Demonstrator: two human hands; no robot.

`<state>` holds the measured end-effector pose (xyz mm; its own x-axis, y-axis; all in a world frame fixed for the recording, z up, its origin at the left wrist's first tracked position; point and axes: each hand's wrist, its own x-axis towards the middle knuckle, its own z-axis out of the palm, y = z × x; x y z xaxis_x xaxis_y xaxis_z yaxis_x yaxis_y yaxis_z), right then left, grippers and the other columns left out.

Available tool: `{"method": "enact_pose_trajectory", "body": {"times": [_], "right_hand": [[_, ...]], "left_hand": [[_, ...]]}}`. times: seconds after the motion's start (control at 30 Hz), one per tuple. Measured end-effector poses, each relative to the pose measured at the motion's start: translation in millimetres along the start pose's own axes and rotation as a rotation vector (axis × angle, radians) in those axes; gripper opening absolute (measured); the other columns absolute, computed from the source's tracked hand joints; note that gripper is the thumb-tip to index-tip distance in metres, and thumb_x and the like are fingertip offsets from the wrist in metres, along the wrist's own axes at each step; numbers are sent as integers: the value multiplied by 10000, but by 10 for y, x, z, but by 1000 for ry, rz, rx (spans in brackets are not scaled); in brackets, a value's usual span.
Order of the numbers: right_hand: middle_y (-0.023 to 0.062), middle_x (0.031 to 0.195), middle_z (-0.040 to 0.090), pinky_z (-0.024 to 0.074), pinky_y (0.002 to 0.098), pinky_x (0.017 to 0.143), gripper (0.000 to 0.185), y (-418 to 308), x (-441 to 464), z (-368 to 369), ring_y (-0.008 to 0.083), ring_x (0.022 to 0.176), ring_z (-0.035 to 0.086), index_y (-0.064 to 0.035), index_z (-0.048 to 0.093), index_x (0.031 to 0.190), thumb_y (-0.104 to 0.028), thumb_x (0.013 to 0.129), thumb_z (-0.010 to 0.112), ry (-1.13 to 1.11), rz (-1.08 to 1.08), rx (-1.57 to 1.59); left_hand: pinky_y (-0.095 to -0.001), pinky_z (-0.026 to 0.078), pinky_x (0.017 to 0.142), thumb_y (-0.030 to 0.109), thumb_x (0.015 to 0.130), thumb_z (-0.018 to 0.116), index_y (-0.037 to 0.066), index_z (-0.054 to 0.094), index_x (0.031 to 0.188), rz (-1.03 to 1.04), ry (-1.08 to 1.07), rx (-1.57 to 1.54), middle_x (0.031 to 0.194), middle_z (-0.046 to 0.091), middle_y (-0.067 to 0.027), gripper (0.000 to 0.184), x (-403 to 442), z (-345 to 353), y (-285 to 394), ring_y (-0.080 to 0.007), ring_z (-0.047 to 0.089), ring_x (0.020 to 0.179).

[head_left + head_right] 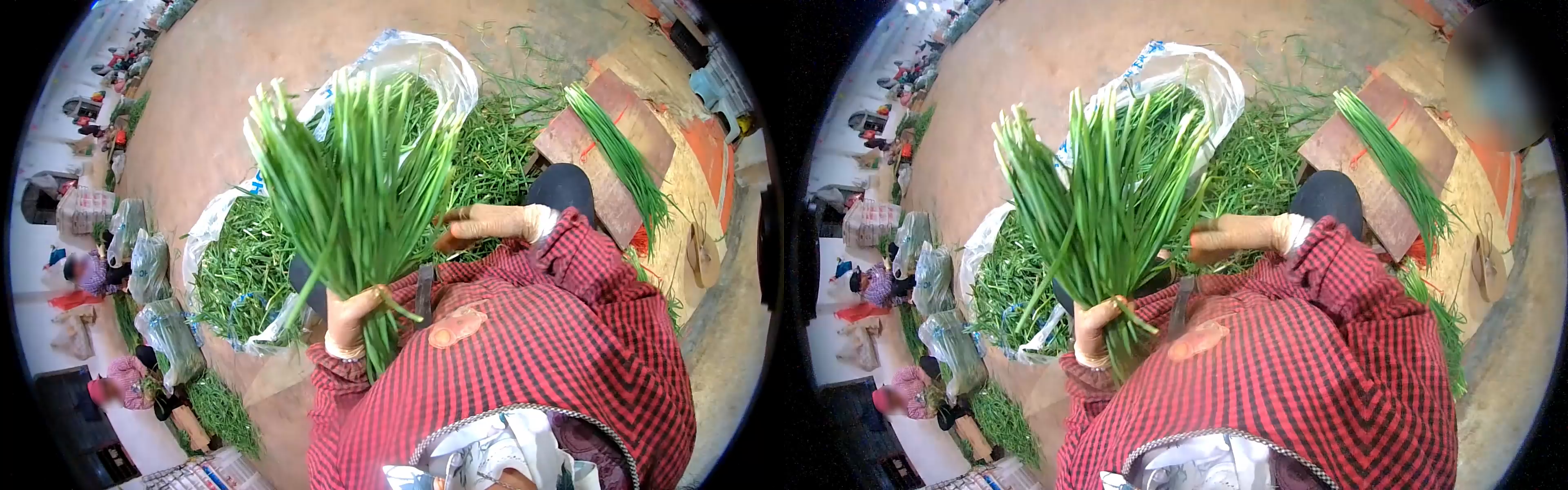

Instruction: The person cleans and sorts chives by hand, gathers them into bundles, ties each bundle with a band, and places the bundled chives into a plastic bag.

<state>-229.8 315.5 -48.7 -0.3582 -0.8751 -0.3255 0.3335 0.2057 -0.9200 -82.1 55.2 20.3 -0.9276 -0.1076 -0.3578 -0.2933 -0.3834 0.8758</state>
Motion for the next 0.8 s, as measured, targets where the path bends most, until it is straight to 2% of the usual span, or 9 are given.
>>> {"method": "enact_pose_trajectory", "body": {"times": [0.1, 0.2, 0.33, 0.37, 0.47, 0.6, 0.63, 0.7, 0.8], "right_hand": [[106, 1380, 526, 413, 395, 1057, 827, -240, 67, -2, 212, 1231, 537, -36, 396, 1422, -629, 868, 550, 23, -355, 457], [78, 1369, 500, 416, 400, 1039, 849, -531, 39, 21, 212, 1245, 500, -75, 351, 1444, -587, 835, 648, 126, -418, 429], [63, 1413, 419, 327, 343, 1086, 952, -601, 121, 72, 196, 1311, 388, -85, 275, 1475, -503, 776, 768, 380, -511, 306], [65, 1378, 457, 343, 338, 1067, 874, -571, 159, 71, 195, 1265, 431, -83, 337, 1446, -428, 782, 789, 489, -548, 259], [57, 1211, 575, 418, 322, 979, 642, -623, 149, -1, 173, 1106, 534, -71, 495, 1319, -262, 783, 791, 596, -470, 195], [49, 1099, 627, 494, 296, 862, 505, -667, 55, -167, 153, 957, 603, -33, 554, 1228, -158, 780, 750, 664, -488, 337], [49, 1084, 631, 507, 292, 841, 501, -704, -9, -248, 154, 939, 613, -26, 551, 1226, -155, 782, 741, 651, -459, 359], [37, 1002, 638, 535, 276, 759, 530, -776, -234, -454, 124, 891, 623, -21, 536, 1235, -194, 775, 738, 582, -342, 298], [58, 1071, 654, 529, 279, 795, 585, -1051, -600, -503, 124, 896, 629, -23, 512, 1282, -168, 771, 759, 462, -259, 289]], "left_hand": [[-281, 531, 654, -19, 740, 678, -56, 574, 1110, -29, -56, 63, 885, 667, -110, 386, 130, 319, 49, -177, 646, 714], [-299, 501, 800, 3, 744, 676, -36, 519, 1228, 134, -116, 330, 1033, 652, -57, 511, 462, 453, -216, -159, 620, 883], [-455, 528, 795, 150, 737, 669, 149, 220, 1488, 388, 2, 867, 1017, 648, -262, 875, 749, 736, -399, -432, 652, 903], [-412, 534, 764, 144, 779, 682, 84, 245, 1468, 364, 13, 994, 1067, 660, -212, 818, 750, 840, -392, -366, 675, 932], [-490, 524, 736, 289, 787, 682, 92, 77, 1517, 299, 29, 1200, 986, 651, -277, 969, 751, 1111, -334, -463, 642, 867], [-452, 525, 783, 311, 789, 713, 5, 102, 1503, 398, -84, 1157, 982, 663, -254, 988, 771, 1200, -234, -415, 660, 904], [-417, 512, 840, 314, 796, 721, -4, 145, 1498, 458, -225, 1020, 1047, 659, -227, 962, 808, 1161, -215, -358, 653, 966], [-348, 443, 988, 299, 832, 726, 3, 276, 1480, 241, -475, 644, 1278, 578, -176, 843, 838, 1035, -53, -235, 564, 1167], [-410, 348, 1091, 393, 867, 682, 45, 209, 1507, 131, -477, 74, 1434, 418, -210, 869, 1166, 740, -12, -292, 450, 1298]]}}
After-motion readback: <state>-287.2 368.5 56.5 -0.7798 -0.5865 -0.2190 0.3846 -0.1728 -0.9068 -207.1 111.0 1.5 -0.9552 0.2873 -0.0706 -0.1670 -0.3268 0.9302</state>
